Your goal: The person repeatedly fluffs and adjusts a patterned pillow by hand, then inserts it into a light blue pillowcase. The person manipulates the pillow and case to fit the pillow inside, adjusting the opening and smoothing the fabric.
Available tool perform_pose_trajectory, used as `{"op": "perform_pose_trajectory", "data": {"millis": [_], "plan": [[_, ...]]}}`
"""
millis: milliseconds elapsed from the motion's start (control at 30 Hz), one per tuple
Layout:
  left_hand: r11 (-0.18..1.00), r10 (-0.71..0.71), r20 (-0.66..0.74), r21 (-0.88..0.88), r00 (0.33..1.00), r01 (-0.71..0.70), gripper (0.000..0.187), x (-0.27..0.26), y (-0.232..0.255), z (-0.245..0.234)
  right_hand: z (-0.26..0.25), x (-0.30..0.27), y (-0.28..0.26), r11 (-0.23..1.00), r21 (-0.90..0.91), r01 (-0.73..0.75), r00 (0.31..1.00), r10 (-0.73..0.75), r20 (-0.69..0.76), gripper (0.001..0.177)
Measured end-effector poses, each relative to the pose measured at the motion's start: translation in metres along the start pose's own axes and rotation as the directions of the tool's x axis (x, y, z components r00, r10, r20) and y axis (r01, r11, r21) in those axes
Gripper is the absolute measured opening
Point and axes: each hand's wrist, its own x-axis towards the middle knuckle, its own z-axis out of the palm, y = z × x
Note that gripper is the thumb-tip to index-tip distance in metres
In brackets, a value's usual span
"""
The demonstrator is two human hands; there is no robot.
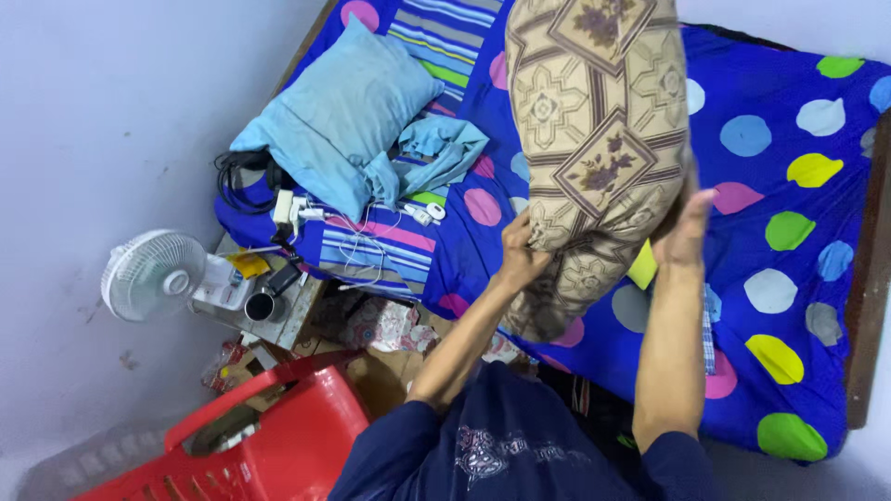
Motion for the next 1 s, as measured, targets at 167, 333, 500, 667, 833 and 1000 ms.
{"op": "perform_pose_trajectory", "data": {"millis": [167, 333, 500, 667, 833, 1000], "plan": [[0.999, 0.014, 0.107, 0.042, 0.994, -0.019, 0.063, 0.021, 0.022, -0.003, 0.024, 0.002, -0.042, 0.957, -0.215, 0.193, 0.979, -0.201, -0.019, 0.115], [0.999, -0.049, 0.166, -0.007, 0.985, 0.051, 0.142, 0.051, 0.034, -0.046, 0.010, -0.004, -0.025, 0.857, -0.421, 0.297, 0.944, -0.329, -0.004, 0.094], [0.864, -0.409, 0.031, -0.307, 0.912, 0.399, 0.152, 0.073, 0.013, -0.064, -0.008, -0.011, 0.018, 0.739, -0.656, 0.156, 0.983, -0.180, 0.032, 0.084], [0.961, -0.249, 0.045, 0.134, 0.967, 0.241, 0.127, 0.050, -0.026, -0.039, 0.014, -0.017, 0.035, 0.767, -0.631, 0.115, 0.993, -0.072, 0.094, 0.070], [0.917, -0.395, -0.013, -0.059, 0.919, 0.394, 0.099, 0.023, -0.050, -0.048, 0.022, -0.012, 0.039, 0.698, -0.697, 0.163, 0.987, -0.115, 0.115, 0.069], [0.801, -0.586, -0.011, -0.155, 0.810, 0.578, 0.075, -0.001, -0.065, -0.104, 0.017, -0.005, 0.044, 0.718, -0.683, 0.135, 0.991, -0.103, 0.088, 0.070]]}}
